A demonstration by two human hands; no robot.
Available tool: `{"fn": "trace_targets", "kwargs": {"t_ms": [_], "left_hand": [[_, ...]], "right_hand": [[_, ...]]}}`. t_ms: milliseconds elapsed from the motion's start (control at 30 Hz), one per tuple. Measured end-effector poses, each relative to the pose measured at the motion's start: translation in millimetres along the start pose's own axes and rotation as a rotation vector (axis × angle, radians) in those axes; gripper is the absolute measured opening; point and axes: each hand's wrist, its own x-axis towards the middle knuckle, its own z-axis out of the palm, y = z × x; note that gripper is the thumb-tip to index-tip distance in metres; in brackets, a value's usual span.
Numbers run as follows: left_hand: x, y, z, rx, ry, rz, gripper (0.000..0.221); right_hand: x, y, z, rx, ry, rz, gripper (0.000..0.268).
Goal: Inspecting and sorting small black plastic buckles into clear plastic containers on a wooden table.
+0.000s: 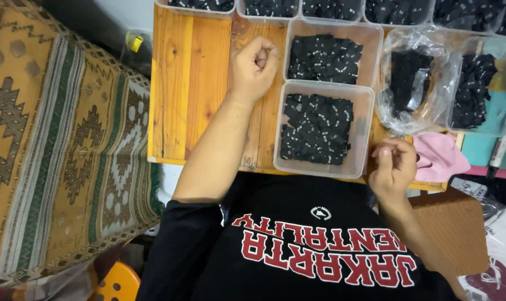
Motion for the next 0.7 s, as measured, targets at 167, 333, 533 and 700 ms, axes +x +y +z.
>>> {"fn": "trace_targets", "kwargs": {"t_ms": [167, 333, 533, 700], "left_hand": [[6, -3, 0, 0.010, -0.019, -0.034, 0.017], [-6, -45, 12, -0.074, 0.048, -0.082, 0.008], [-13, -39, 10, -0.049, 0.040, -0.076, 0.007], [-8, -39, 12, -0.095, 0.027, -0.065, 0.009]], "right_hand": [[2, 23, 0, 0.107, 0.002, 0.040, 0.018], [-4, 41, -3, 0.064, 0.062, -0.018, 0.015], [-9, 32, -5, 0.036, 0.024, -0.035, 0.023], [7, 4, 2, -0.006, 0.020, -0.043, 0.029]]}}
